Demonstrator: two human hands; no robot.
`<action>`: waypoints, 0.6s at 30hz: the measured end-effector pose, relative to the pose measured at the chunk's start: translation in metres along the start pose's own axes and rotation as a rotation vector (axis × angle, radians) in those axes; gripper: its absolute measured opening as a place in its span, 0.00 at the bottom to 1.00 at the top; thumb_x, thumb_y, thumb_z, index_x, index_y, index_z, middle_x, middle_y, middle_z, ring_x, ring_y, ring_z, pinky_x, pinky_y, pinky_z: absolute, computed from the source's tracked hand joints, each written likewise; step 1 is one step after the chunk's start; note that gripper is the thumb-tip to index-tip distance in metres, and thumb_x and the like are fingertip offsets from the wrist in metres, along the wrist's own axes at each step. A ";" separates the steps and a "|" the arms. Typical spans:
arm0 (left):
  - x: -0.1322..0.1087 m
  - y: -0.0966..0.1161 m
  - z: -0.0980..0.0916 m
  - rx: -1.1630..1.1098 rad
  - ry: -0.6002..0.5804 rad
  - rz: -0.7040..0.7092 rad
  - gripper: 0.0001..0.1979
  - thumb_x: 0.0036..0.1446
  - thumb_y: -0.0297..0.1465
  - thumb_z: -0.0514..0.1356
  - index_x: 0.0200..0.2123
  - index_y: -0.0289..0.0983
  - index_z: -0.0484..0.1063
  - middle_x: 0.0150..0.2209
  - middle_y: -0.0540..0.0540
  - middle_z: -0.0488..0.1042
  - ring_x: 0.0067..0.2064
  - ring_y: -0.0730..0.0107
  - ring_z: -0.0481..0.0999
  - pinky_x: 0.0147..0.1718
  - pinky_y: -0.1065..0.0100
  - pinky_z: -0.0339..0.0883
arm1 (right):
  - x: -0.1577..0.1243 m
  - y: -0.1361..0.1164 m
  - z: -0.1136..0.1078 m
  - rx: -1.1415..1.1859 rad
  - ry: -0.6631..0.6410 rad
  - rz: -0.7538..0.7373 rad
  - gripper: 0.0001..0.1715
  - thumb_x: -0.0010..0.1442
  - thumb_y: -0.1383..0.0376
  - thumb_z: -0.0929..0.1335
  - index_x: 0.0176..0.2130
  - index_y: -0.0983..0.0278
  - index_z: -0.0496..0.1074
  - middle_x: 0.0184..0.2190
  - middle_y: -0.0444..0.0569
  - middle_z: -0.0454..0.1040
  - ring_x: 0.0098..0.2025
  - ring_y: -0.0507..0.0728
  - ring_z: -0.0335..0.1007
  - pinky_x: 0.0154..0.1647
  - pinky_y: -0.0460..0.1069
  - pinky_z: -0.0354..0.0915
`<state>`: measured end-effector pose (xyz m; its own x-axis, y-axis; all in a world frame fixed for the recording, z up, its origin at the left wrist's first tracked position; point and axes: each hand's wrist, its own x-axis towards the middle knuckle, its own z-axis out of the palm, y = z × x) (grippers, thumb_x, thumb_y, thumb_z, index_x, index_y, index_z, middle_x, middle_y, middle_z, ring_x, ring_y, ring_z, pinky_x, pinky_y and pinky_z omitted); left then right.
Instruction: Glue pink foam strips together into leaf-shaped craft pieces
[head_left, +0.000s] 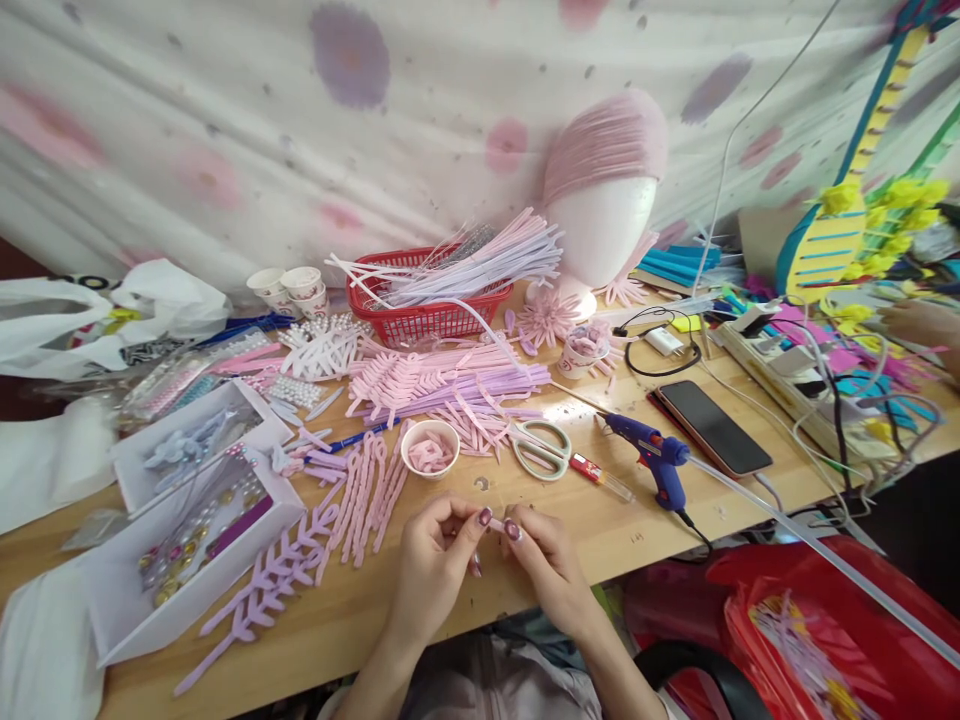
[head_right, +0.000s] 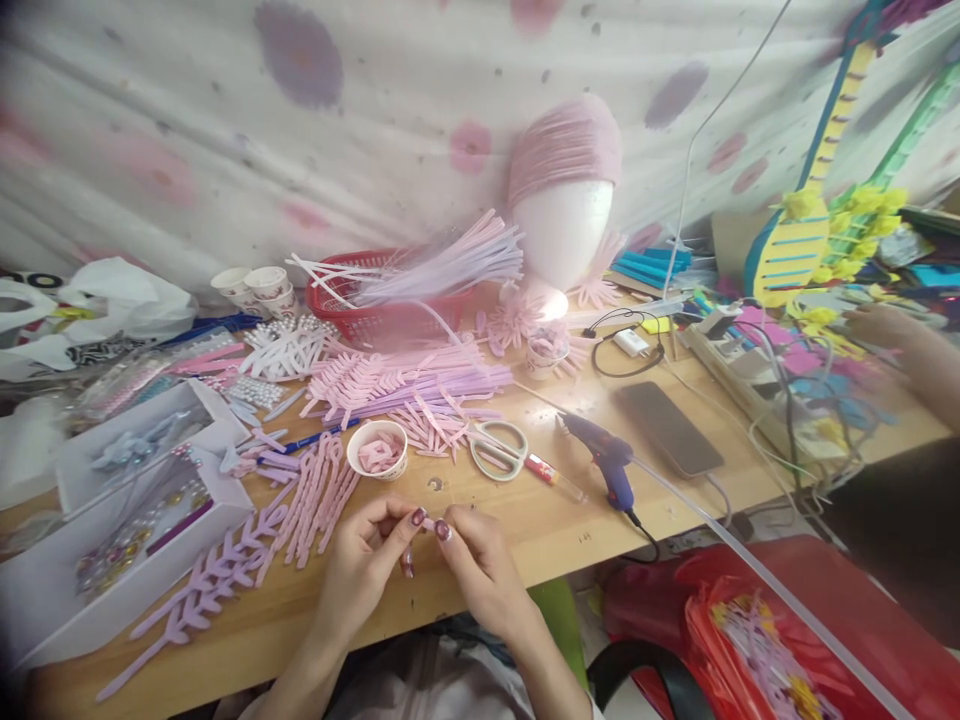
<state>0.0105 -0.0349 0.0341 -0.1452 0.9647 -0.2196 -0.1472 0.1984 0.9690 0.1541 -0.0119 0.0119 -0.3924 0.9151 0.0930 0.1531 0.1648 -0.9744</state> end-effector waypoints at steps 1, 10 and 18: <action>0.001 0.002 -0.001 0.011 -0.007 -0.004 0.13 0.52 0.38 0.64 0.27 0.33 0.73 0.23 0.49 0.73 0.20 0.77 0.67 0.17 0.75 0.65 | -0.001 0.000 -0.002 -0.040 -0.017 -0.030 0.25 0.67 0.54 0.58 0.22 0.62 0.60 0.20 0.42 0.60 0.24 0.52 0.56 0.28 0.48 0.53; 0.001 0.006 0.000 -0.042 -0.066 -0.097 0.16 0.50 0.42 0.64 0.26 0.34 0.73 0.17 0.53 0.67 0.19 0.76 0.66 0.19 0.74 0.66 | -0.001 0.000 -0.001 -0.046 -0.030 -0.116 0.23 0.68 0.58 0.58 0.23 0.62 0.63 0.22 0.44 0.64 0.25 0.53 0.59 0.29 0.48 0.54; 0.001 0.006 -0.006 -0.030 -0.159 -0.008 0.16 0.55 0.40 0.61 0.23 0.35 0.69 0.21 0.52 0.66 0.21 0.76 0.67 0.20 0.74 0.65 | 0.000 -0.005 0.004 0.030 -0.104 -0.044 0.23 0.68 0.58 0.58 0.23 0.62 0.62 0.21 0.43 0.65 0.26 0.53 0.61 0.31 0.48 0.56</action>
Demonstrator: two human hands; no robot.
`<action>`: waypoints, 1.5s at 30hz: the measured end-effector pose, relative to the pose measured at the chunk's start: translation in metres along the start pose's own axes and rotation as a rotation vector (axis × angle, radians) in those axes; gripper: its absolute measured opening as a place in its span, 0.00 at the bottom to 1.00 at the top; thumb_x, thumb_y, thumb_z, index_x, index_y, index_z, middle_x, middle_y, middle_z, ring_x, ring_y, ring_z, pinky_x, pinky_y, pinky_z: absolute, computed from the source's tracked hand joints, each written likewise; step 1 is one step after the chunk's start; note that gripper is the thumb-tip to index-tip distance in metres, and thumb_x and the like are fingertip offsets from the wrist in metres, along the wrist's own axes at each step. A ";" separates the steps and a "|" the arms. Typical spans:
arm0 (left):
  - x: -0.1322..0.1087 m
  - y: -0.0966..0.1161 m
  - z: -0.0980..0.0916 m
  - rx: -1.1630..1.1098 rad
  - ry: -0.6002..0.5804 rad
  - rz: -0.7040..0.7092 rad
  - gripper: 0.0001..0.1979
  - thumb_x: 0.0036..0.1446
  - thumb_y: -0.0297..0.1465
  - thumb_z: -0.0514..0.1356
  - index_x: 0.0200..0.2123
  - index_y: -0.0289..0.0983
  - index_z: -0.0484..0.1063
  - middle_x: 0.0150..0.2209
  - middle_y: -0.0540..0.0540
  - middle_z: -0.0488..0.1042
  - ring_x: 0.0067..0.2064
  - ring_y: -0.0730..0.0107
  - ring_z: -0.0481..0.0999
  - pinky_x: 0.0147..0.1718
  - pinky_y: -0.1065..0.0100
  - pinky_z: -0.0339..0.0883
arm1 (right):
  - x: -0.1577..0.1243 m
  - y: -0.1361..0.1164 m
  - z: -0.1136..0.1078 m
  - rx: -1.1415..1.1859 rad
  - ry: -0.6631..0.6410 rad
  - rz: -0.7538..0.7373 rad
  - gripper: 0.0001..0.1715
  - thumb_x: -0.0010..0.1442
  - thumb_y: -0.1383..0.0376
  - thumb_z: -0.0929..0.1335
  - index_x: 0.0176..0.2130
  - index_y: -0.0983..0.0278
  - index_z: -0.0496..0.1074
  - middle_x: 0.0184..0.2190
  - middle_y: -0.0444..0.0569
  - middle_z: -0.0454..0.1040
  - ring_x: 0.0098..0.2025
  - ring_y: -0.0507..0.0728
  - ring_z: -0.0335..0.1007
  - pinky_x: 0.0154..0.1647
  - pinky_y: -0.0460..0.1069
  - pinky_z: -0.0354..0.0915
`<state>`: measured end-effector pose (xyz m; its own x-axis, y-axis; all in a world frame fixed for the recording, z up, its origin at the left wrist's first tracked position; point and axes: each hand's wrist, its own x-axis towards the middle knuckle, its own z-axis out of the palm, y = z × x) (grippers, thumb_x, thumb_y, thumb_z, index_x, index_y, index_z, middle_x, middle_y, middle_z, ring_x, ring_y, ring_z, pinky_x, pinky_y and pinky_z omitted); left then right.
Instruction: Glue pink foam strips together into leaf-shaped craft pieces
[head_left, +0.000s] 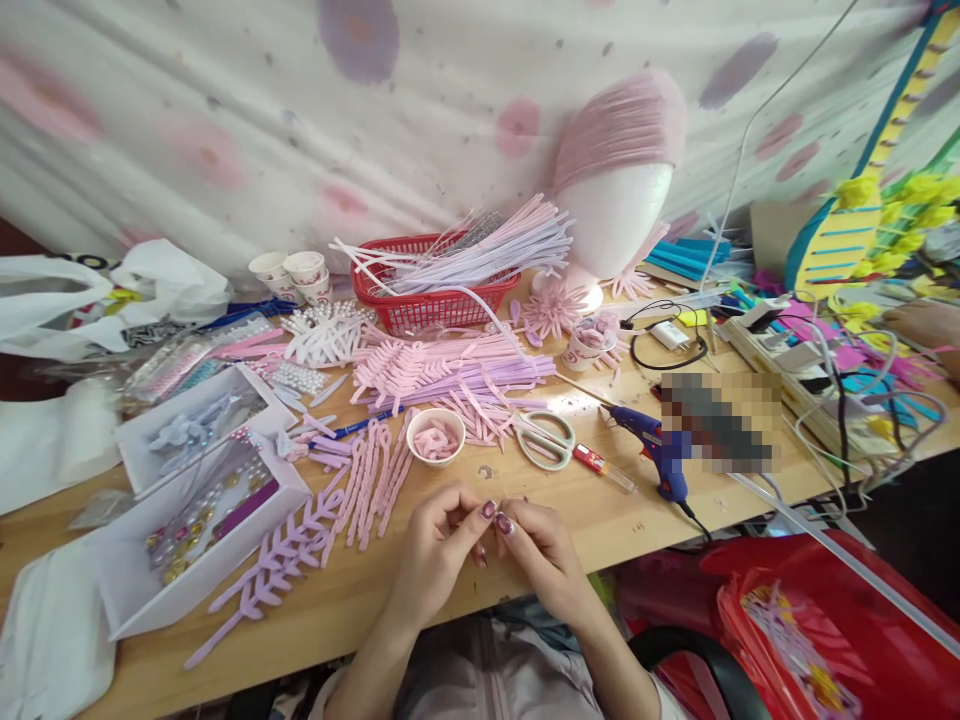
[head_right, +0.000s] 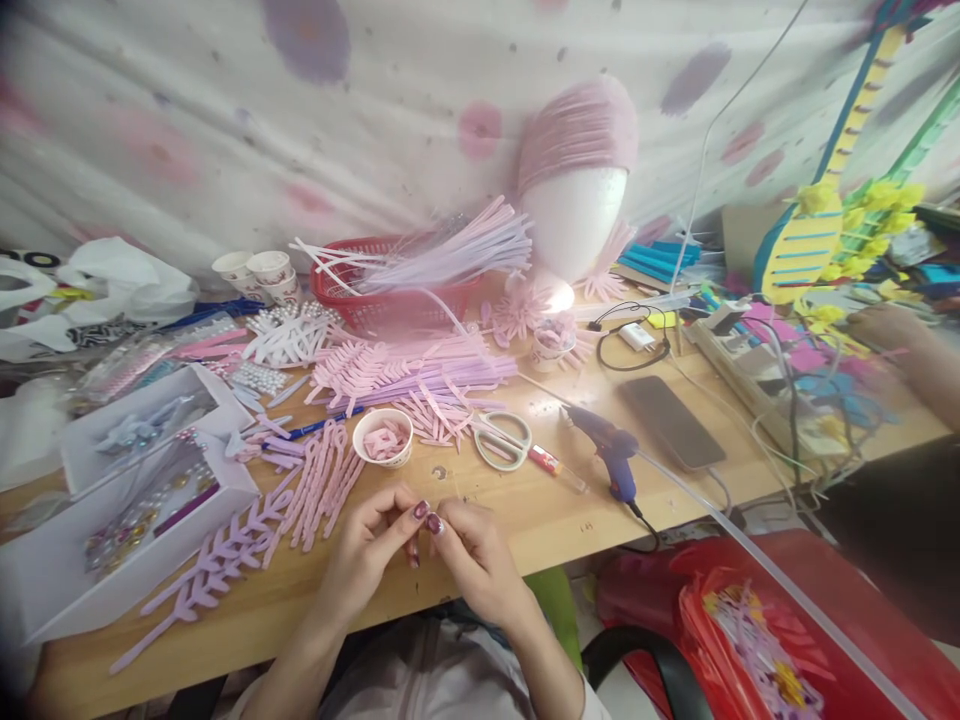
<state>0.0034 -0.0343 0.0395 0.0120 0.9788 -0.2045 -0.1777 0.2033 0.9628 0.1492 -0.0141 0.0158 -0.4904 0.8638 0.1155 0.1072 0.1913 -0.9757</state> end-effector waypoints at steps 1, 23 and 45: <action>-0.001 -0.001 0.000 0.006 0.001 0.018 0.15 0.56 0.40 0.61 0.23 0.35 0.69 0.22 0.52 0.65 0.21 0.75 0.67 0.20 0.74 0.65 | 0.000 0.001 0.002 0.019 0.025 0.007 0.23 0.68 0.58 0.58 0.23 0.62 0.62 0.21 0.43 0.64 0.25 0.52 0.61 0.30 0.48 0.56; -0.004 0.005 -0.016 0.344 0.292 0.382 0.07 0.59 0.30 0.58 0.27 0.38 0.72 0.28 0.49 0.70 0.28 0.70 0.70 0.26 0.72 0.64 | 0.008 0.012 -0.025 -0.193 0.282 0.045 0.19 0.66 0.58 0.61 0.26 0.62 0.65 0.22 0.43 0.63 0.26 0.54 0.60 0.29 0.49 0.55; 0.029 0.023 -0.037 0.920 0.424 0.524 0.09 0.58 0.25 0.57 0.38 0.38 0.77 0.32 0.48 0.72 0.32 0.69 0.72 0.32 0.70 0.65 | 0.046 0.015 -0.071 -1.028 0.188 0.126 0.14 0.61 0.71 0.63 0.28 0.64 0.75 0.30 0.54 0.73 0.35 0.62 0.68 0.39 0.54 0.59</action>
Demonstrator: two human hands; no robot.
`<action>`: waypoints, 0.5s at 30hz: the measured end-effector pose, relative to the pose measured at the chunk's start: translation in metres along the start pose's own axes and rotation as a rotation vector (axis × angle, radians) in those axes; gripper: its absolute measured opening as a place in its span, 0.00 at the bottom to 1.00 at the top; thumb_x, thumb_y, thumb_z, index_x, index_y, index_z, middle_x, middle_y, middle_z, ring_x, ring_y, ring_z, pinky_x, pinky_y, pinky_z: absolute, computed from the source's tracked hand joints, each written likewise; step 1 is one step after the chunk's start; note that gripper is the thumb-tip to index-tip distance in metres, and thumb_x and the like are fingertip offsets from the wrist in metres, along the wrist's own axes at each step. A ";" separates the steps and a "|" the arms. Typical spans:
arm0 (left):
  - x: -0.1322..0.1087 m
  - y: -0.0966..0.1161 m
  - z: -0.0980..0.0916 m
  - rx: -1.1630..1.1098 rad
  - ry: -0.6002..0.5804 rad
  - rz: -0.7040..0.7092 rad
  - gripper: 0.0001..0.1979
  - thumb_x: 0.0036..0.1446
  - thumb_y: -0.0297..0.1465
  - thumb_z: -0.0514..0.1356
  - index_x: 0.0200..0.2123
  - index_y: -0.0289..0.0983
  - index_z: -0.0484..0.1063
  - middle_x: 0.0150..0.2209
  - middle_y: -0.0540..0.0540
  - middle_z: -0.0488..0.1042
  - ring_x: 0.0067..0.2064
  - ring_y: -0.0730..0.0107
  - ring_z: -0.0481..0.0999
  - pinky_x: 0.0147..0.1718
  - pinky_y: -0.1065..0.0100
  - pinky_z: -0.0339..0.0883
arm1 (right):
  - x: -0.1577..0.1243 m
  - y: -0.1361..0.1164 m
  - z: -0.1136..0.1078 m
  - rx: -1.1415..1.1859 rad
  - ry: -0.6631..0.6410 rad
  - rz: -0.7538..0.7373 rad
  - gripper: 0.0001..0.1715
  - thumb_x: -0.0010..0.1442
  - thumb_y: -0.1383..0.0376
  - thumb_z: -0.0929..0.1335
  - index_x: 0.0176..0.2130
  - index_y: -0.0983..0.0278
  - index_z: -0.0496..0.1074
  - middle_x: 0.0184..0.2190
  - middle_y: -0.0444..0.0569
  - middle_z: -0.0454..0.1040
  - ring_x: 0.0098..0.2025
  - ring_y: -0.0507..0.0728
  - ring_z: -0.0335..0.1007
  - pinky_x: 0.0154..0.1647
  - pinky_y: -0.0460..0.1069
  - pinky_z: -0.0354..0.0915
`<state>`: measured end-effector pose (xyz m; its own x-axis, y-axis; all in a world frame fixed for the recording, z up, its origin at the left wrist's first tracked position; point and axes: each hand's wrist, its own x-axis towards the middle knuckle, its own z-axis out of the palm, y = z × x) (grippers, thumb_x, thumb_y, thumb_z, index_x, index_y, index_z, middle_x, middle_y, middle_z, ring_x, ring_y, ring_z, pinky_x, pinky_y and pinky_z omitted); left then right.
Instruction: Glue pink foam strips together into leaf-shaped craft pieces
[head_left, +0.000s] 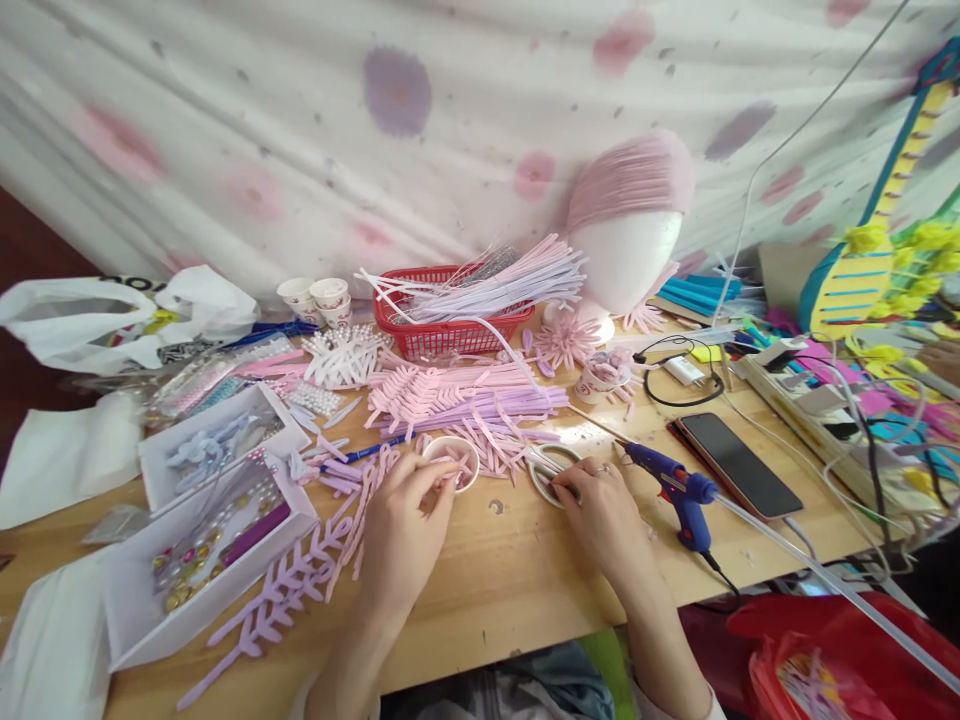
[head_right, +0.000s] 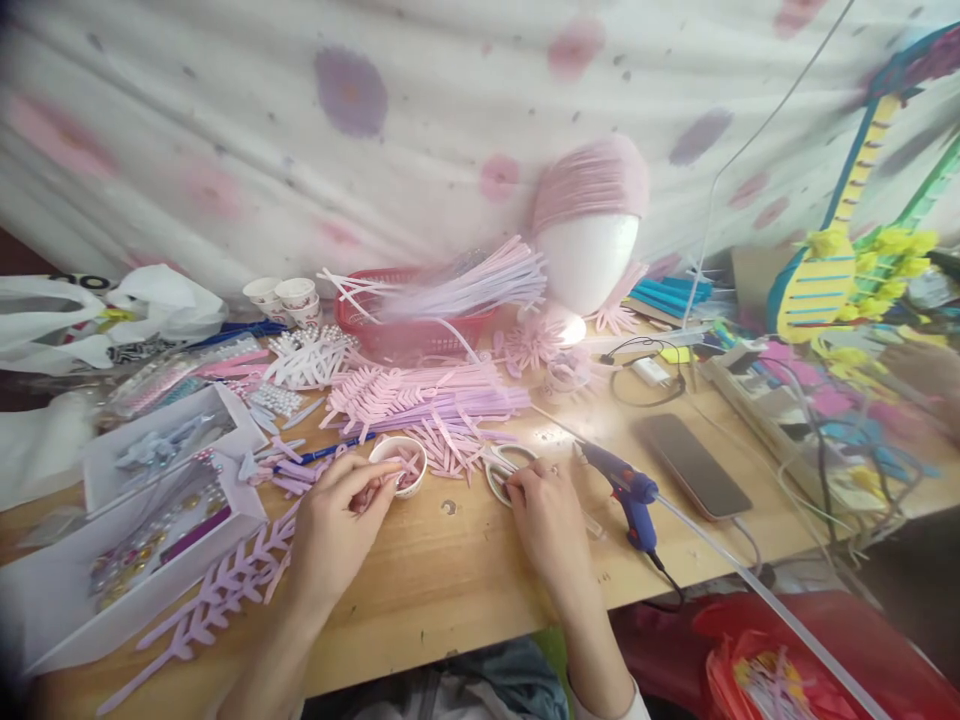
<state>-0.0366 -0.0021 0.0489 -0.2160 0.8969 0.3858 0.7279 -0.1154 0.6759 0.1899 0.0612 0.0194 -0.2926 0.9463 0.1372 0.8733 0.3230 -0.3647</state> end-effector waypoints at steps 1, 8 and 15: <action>0.005 0.002 -0.001 0.018 -0.068 0.008 0.10 0.58 0.24 0.57 0.38 0.39 0.77 0.34 0.48 0.73 0.35 0.68 0.73 0.36 0.69 0.65 | -0.001 0.001 0.000 0.019 0.022 0.015 0.14 0.61 0.70 0.62 0.28 0.64 0.74 0.31 0.54 0.73 0.35 0.62 0.68 0.38 0.55 0.60; 0.039 0.014 -0.003 0.215 -0.425 0.021 0.12 0.55 0.21 0.56 0.32 0.41 0.78 0.35 0.47 0.71 0.39 0.63 0.73 0.39 0.63 0.63 | -0.014 0.002 -0.001 0.818 0.179 0.207 0.10 0.62 0.56 0.64 0.36 0.61 0.67 0.32 0.51 0.74 0.34 0.60 0.70 0.36 0.54 0.65; 0.046 0.016 -0.001 0.277 -0.564 0.143 0.11 0.55 0.22 0.57 0.30 0.40 0.78 0.33 0.46 0.70 0.39 0.61 0.72 0.38 0.62 0.61 | -0.023 -0.016 -0.004 1.573 -0.027 0.306 0.18 0.53 0.59 0.74 0.42 0.60 0.69 0.28 0.44 0.72 0.28 0.52 0.69 0.31 0.49 0.66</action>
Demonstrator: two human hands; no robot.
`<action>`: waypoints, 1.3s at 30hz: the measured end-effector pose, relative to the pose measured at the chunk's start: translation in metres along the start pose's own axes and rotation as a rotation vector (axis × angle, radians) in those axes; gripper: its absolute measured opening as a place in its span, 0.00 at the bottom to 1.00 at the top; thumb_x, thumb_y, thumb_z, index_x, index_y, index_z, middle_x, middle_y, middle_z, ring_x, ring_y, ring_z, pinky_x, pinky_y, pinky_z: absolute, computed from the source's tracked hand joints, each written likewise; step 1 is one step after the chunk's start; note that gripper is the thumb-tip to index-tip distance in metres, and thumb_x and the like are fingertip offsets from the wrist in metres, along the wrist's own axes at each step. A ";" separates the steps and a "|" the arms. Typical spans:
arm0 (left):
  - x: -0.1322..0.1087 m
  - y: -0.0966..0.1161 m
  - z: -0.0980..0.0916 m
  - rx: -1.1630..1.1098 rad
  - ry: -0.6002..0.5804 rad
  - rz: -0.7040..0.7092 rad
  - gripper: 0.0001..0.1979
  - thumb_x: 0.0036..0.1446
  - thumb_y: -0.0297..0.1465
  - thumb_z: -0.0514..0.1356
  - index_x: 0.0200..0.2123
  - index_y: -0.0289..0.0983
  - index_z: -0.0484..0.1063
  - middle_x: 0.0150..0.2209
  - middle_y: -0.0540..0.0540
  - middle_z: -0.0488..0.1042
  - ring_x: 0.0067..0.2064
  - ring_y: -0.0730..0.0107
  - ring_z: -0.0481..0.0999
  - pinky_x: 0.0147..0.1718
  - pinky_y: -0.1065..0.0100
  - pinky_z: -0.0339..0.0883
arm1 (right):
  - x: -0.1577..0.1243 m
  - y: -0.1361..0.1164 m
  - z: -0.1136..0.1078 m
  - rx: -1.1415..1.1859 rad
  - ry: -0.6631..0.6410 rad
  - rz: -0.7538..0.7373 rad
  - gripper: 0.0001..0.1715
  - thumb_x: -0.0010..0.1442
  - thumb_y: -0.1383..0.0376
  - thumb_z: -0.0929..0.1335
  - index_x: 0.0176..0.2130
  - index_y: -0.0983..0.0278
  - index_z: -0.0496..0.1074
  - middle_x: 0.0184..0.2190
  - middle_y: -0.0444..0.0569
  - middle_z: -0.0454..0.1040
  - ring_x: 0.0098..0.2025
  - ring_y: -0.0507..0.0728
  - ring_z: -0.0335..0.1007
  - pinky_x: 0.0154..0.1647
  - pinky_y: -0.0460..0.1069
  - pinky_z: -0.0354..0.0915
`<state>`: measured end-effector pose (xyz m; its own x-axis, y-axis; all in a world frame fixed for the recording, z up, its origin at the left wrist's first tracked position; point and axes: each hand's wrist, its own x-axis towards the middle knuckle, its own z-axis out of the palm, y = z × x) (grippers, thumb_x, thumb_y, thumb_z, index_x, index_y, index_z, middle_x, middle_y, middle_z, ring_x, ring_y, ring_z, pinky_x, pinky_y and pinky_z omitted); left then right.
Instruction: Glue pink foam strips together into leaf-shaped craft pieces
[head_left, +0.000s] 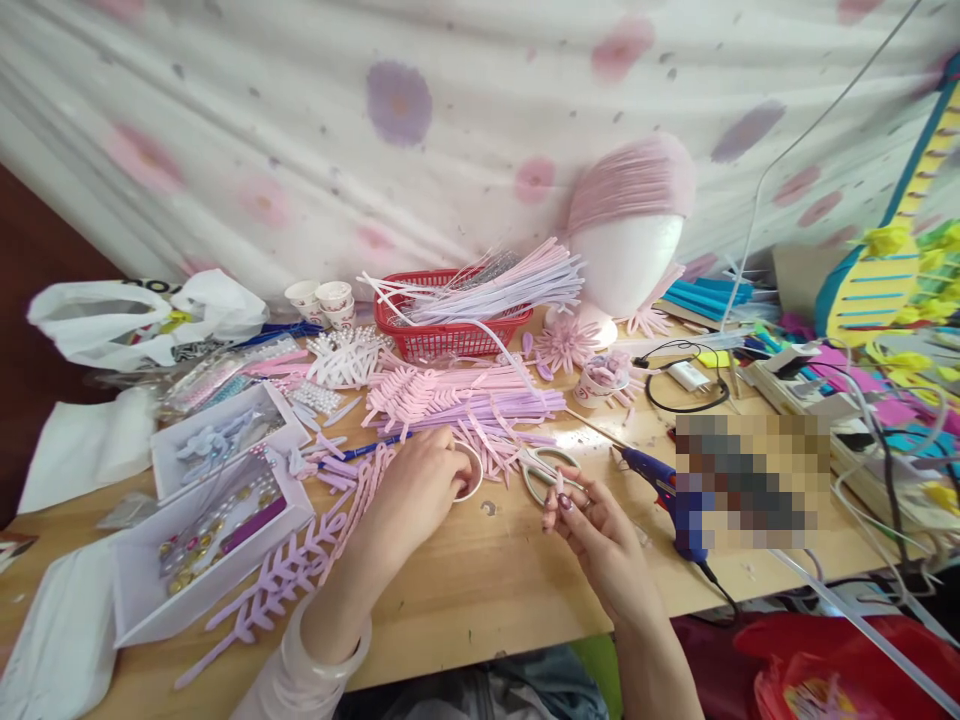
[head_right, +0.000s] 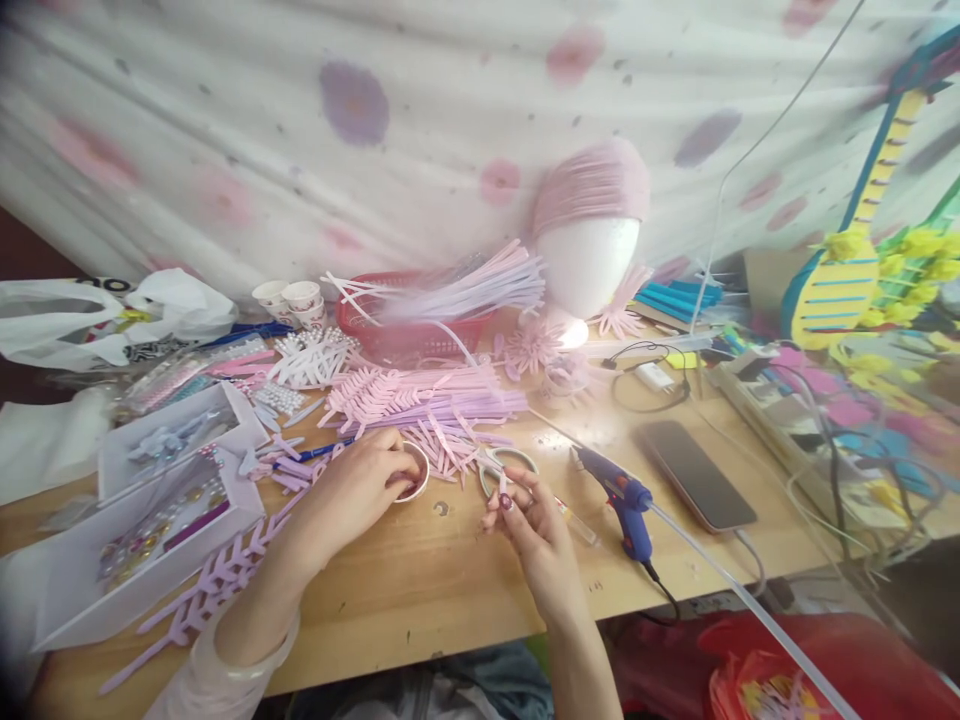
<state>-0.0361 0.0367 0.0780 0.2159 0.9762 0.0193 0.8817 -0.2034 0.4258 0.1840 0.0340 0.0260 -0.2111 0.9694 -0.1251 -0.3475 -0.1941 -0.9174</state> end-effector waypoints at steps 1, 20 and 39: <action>0.000 -0.001 0.000 0.008 -0.007 0.005 0.11 0.55 0.22 0.57 0.30 0.40 0.78 0.34 0.46 0.70 0.40 0.61 0.72 0.39 0.62 0.61 | -0.001 0.000 0.001 0.046 -0.015 0.031 0.20 0.52 0.60 0.74 0.44 0.60 0.70 0.29 0.45 0.72 0.28 0.52 0.68 0.32 0.49 0.66; 0.011 -0.004 -0.007 0.034 -0.142 0.211 0.11 0.55 0.22 0.58 0.27 0.40 0.78 0.32 0.47 0.73 0.37 0.65 0.72 0.37 0.66 0.61 | -0.004 0.009 0.001 0.216 -0.047 0.203 0.06 0.47 0.71 0.67 0.30 0.63 0.69 0.23 0.41 0.63 0.21 0.48 0.52 0.25 0.45 0.51; -0.054 -0.005 0.009 -0.727 0.358 0.255 0.08 0.56 0.22 0.61 0.35 0.40 0.77 0.35 0.48 0.71 0.39 0.69 0.72 0.40 0.67 0.66 | -0.016 0.015 0.071 0.050 -0.329 0.049 0.16 0.64 0.55 0.64 0.30 0.62 0.63 0.18 0.35 0.47 0.19 0.47 0.39 0.21 0.46 0.41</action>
<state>-0.0483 -0.0153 0.0664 0.1174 0.8968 0.4266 0.3089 -0.4413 0.8426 0.1174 0.0050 0.0407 -0.5092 0.8600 -0.0326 -0.3726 -0.2545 -0.8924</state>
